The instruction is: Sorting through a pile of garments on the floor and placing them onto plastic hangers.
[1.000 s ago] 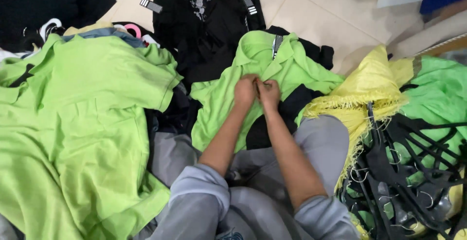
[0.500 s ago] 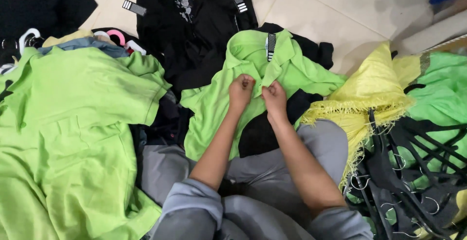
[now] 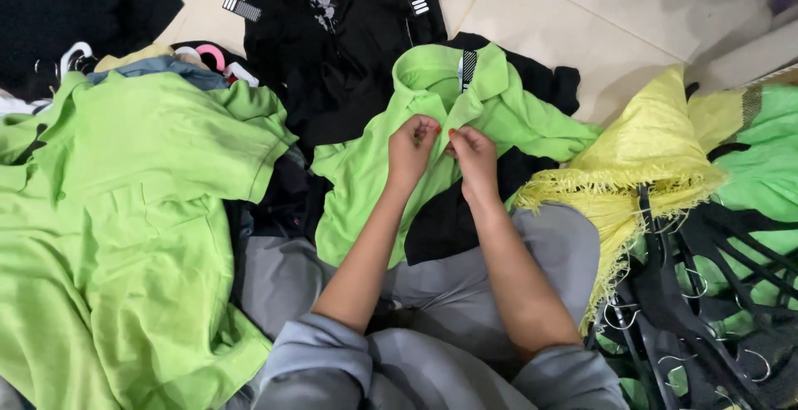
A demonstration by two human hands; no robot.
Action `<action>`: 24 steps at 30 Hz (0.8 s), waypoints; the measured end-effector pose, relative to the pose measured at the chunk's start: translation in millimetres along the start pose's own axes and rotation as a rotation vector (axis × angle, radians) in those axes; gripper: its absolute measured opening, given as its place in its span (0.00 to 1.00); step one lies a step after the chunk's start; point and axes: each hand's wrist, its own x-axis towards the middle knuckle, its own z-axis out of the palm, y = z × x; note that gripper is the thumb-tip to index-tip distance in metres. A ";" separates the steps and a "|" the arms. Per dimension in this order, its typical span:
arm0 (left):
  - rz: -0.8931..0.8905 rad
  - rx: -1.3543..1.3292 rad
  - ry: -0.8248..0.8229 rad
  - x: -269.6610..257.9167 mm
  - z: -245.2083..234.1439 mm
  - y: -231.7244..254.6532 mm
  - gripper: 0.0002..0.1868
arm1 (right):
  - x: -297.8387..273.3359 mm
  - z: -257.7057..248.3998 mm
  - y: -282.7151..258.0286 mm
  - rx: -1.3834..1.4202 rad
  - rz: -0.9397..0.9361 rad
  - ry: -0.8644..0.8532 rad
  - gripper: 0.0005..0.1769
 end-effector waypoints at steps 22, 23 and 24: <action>0.016 0.046 0.025 -4.0 -1.8 1.8 0.04 | -1.8 -1.0 -9.5 -0.180 -0.147 -0.118 0.08; 0.016 0.046 0.024 -6.5 -4.3 12.5 0.04 | 0.2 -1.8 -5.9 -0.180 -0.147 -0.118 0.08; 0.095 0.137 0.025 -9.5 -6.8 23.2 0.05 | 1.9 -2.8 -2.3 -0.153 -0.143 -0.119 0.08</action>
